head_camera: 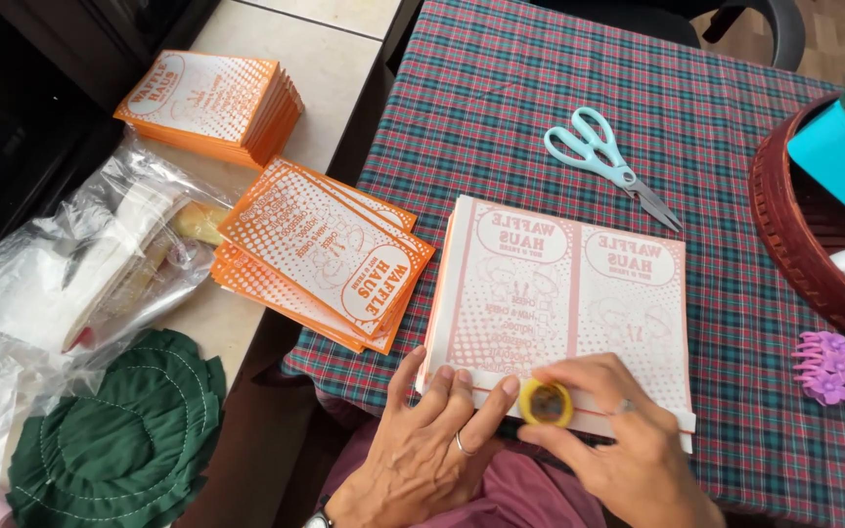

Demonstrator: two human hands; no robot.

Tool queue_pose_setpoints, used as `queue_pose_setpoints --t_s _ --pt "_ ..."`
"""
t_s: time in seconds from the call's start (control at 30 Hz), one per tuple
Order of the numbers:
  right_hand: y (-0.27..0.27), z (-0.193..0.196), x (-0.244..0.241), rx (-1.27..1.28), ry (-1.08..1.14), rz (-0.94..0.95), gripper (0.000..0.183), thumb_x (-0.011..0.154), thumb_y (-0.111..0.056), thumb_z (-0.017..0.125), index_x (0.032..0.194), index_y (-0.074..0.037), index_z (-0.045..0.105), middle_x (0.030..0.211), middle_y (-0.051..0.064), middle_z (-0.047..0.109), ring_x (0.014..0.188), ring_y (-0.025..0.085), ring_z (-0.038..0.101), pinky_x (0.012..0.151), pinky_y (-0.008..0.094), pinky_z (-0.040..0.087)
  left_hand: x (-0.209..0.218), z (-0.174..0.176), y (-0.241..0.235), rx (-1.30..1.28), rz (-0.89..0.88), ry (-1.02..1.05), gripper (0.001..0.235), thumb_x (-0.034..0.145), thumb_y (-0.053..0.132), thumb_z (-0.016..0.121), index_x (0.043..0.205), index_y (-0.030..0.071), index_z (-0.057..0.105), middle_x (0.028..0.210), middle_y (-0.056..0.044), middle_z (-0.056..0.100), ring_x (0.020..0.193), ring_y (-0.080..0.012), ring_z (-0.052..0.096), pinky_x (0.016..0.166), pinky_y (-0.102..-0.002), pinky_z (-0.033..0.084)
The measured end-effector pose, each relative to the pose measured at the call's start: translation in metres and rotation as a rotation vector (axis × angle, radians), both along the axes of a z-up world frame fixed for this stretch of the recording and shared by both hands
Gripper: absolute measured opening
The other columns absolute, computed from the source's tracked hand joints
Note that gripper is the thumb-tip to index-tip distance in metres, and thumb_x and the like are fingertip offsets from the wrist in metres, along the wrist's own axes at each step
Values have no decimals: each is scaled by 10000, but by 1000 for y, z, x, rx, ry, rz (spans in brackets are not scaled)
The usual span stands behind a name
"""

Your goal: Folding paper bags and applying yellow adhesive tape to seal them.

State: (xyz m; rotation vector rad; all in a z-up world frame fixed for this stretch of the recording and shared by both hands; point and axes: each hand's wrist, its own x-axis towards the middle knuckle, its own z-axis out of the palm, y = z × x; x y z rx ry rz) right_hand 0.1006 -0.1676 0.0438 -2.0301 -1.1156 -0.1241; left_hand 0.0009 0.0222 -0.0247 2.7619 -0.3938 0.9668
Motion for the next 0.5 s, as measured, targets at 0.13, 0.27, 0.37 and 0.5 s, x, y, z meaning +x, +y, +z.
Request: queue_pose_setpoints --t_s 0.13,0.27,0.37,0.5 --pt "1 -7 -4 -59 21 -71 533 683 -197 935 1135 -84 677 1052 32 743 974 167 723 920 271 558 -1 -3 1 -53 -35 26 567 986 280 586 1518 133 456 1091 -159 641 1050 -338 622 1091 -599 427" --pt "42 -3 -14 62 -19 -36 299 876 -53 755 1145 -7 633 1043 102 698 967 250 691 897 324 563 0 -2 1 -84 -51 6 594 963 268 580 1521 142 419 1124 -182 615 1018 -369 640 1091 -603 431" --pt "40 -5 -17 66 -38 -35 506 839 44 785 1287 -18 558 1102 121 689 1013 233 688 837 278 649 0 8 2 -89 -36 38 525 969 343 559 1461 159 552 1094 -170 594 1047 -367 624 1054 -590 432" --pt "22 -2 -27 22 -247 -111 580 844 -126 872 1321 9 570 1273 164 650 1154 317 654 1030 417 542 1 8 -1 -110 -6 -21 473 1003 400 632 1422 186 577 1112 -122 612 997 -296 641 1046 -581 436"
